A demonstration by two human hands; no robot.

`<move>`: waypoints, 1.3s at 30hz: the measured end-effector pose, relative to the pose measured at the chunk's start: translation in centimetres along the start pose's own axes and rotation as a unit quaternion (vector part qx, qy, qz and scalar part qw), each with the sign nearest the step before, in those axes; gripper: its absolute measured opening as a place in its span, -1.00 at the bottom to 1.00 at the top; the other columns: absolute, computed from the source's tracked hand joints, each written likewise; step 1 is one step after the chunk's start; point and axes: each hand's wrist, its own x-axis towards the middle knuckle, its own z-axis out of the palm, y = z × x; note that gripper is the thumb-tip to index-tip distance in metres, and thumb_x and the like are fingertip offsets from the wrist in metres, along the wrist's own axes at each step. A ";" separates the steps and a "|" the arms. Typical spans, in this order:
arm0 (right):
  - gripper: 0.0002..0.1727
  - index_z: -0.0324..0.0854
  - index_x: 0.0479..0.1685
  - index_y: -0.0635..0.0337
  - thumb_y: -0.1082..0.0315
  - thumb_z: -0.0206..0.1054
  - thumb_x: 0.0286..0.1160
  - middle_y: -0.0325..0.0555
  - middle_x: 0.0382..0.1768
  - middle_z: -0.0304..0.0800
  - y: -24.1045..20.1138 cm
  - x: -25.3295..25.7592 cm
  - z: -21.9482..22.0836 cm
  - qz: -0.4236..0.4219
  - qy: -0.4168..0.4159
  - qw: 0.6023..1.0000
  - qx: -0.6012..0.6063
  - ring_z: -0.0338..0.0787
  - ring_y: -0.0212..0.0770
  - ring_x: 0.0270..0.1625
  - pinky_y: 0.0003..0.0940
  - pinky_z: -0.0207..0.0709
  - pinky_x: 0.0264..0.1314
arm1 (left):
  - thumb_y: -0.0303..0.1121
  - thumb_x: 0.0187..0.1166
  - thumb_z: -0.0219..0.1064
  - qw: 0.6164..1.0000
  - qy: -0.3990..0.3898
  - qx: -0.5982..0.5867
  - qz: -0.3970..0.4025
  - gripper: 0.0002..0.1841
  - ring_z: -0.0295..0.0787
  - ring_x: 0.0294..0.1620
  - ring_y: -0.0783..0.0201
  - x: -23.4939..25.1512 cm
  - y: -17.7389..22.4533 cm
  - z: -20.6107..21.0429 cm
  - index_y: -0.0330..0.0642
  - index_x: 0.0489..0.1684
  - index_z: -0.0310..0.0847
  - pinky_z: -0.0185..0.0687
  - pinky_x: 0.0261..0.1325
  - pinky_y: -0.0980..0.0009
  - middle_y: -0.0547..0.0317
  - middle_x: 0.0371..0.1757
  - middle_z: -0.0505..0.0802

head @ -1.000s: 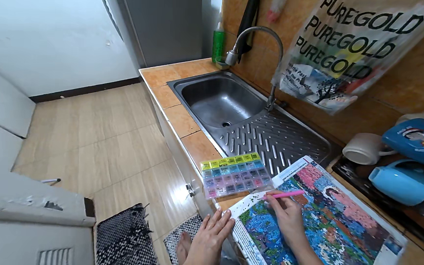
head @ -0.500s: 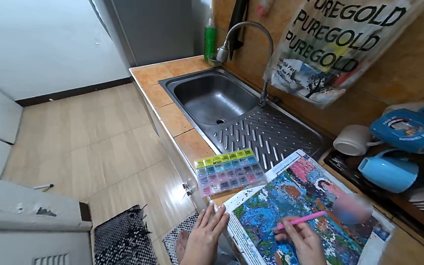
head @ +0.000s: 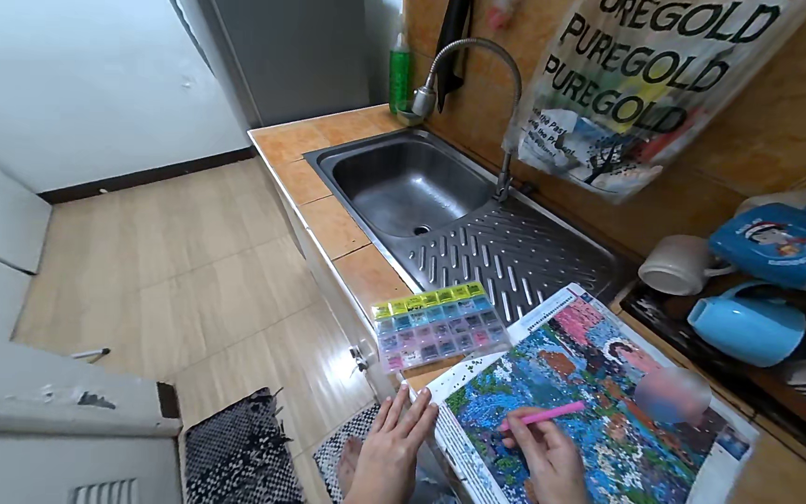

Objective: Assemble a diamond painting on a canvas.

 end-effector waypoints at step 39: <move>-0.82 0.78 -0.26 0.47 0.50 0.30 0.45 0.10 -0.25 0.86 1.0 1.0 0.3 -0.151 -0.029 0.978 -0.144 0.83 -0.24 -0.23 -0.43 0.70 -0.06 | -0.72 0.16 0.29 0.999 0.006 0.036 0.035 -0.38 0.71 0.48 -0.13 0.0 0.4 -0.3 -0.21 0.35 0.72 0.65 0.42 0.04 -0.05 0.45 0.78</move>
